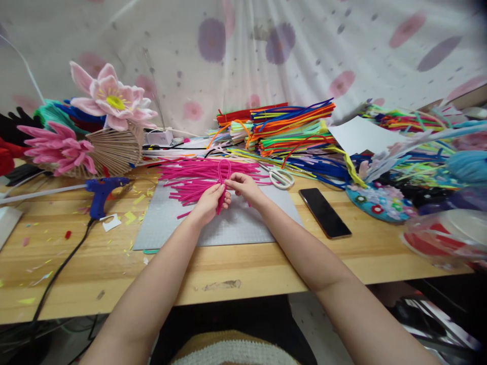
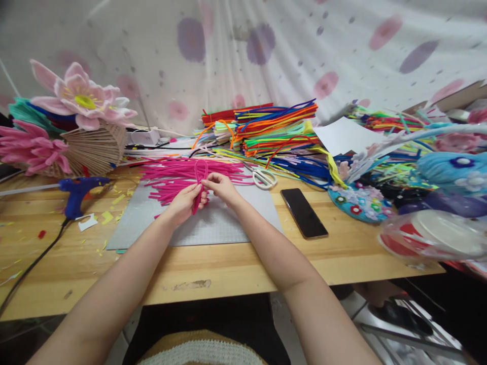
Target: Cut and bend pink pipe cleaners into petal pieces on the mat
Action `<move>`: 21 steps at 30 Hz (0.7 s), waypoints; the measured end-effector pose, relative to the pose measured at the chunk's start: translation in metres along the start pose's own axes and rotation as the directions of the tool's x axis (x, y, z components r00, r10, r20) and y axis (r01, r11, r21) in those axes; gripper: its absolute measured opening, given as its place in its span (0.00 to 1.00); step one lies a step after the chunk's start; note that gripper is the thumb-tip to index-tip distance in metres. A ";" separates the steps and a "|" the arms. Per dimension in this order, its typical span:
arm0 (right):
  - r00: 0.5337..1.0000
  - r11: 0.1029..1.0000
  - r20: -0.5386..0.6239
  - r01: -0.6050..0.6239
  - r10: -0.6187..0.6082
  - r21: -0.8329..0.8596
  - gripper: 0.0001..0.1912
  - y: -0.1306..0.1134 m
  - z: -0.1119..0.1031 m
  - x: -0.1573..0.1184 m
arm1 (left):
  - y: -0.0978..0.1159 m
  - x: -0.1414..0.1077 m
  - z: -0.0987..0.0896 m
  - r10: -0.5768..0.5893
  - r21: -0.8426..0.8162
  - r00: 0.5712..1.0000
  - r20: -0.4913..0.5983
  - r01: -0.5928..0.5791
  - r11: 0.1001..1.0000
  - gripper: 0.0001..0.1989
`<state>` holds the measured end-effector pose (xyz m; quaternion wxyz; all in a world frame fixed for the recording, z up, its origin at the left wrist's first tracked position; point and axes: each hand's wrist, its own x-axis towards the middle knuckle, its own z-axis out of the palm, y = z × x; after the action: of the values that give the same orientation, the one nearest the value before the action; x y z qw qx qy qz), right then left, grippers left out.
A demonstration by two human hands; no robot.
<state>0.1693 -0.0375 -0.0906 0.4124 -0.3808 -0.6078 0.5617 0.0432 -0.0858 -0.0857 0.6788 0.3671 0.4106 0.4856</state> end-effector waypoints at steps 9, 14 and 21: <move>0.998 0.997 0.038 -0.038 0.040 -0.069 0.15 -0.001 -0.006 -0.001 | -0.004 0.002 -0.001 -0.009 0.007 0.999 -0.033 0.009 1.000 0.07; 0.997 0.993 0.046 -0.055 0.060 -0.106 0.15 -0.001 -0.009 -0.001 | -0.005 0.001 -0.003 0.010 0.039 1.000 -0.013 -0.010 0.999 0.09; 0.996 0.991 0.034 -0.077 0.081 -0.112 0.16 -0.003 -0.003 -0.003 | -0.005 0.003 -0.006 0.003 0.006 0.997 0.077 -0.003 1.000 0.10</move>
<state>0.1727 -0.0393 -0.0874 0.3565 -0.4159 -0.6301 0.5503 0.0398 -0.0838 -0.0937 0.6923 0.3883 0.3849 0.4709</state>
